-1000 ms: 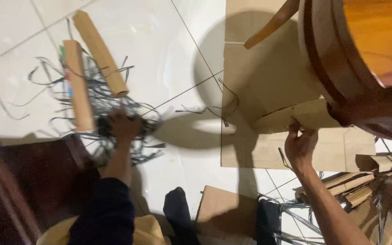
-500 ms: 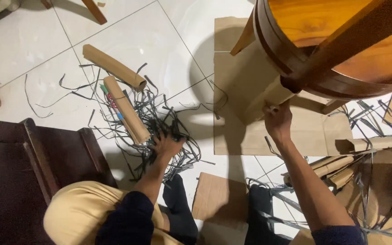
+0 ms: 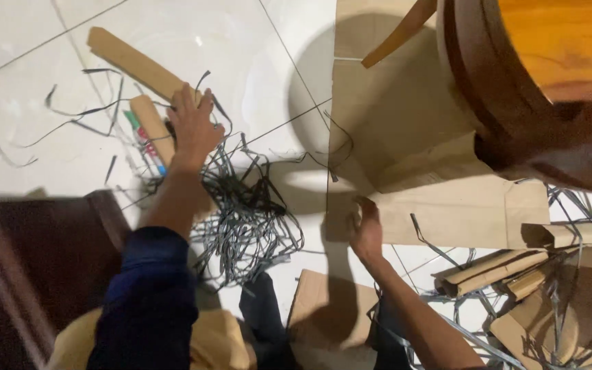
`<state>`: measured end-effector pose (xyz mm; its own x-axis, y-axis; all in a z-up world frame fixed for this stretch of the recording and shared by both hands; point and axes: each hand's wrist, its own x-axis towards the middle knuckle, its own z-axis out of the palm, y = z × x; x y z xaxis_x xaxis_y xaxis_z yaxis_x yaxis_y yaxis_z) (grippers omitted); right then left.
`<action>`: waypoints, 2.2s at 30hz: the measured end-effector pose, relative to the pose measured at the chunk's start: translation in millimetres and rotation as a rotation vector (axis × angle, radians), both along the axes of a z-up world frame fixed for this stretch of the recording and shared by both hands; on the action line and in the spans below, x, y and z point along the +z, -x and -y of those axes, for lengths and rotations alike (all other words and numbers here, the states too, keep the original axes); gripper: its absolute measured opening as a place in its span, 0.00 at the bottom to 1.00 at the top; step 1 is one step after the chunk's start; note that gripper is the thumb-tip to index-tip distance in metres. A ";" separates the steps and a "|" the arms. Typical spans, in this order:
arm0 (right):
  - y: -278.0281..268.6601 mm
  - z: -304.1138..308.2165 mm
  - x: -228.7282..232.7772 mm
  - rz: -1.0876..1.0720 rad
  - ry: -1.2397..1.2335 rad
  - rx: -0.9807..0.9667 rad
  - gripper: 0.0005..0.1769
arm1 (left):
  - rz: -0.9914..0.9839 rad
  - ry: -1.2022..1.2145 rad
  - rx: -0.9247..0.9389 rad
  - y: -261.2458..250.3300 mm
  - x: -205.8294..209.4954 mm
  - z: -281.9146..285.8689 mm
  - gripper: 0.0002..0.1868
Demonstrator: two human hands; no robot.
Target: Wrapping wooden chair legs with cardboard and securing them with plastic ties
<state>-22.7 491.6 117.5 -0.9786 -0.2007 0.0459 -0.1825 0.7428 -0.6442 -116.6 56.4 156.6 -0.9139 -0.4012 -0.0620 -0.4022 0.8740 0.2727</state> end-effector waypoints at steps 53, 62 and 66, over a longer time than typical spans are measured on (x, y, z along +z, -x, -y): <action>61.6 -208.7 354.8 0.088 0.284 -0.589 0.34 | -0.935 -0.781 -0.699 16.0 347.0 -389.9 0.57; 93.6 -190.6 363.7 0.123 0.179 -0.589 0.50 | -0.741 -0.771 -0.655 45.8 320.1 -385.6 0.27; 117.5 -200.3 333.6 0.075 0.268 -0.524 0.40 | -0.826 -0.625 -0.727 39.2 339.9 -374.6 0.26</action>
<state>-140.3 691.9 451.1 -0.9466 0.3193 -0.0453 0.2183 0.5309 -0.8188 -155.8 431.0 496.5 -0.7671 0.1003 0.6336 0.6022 0.4529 0.6574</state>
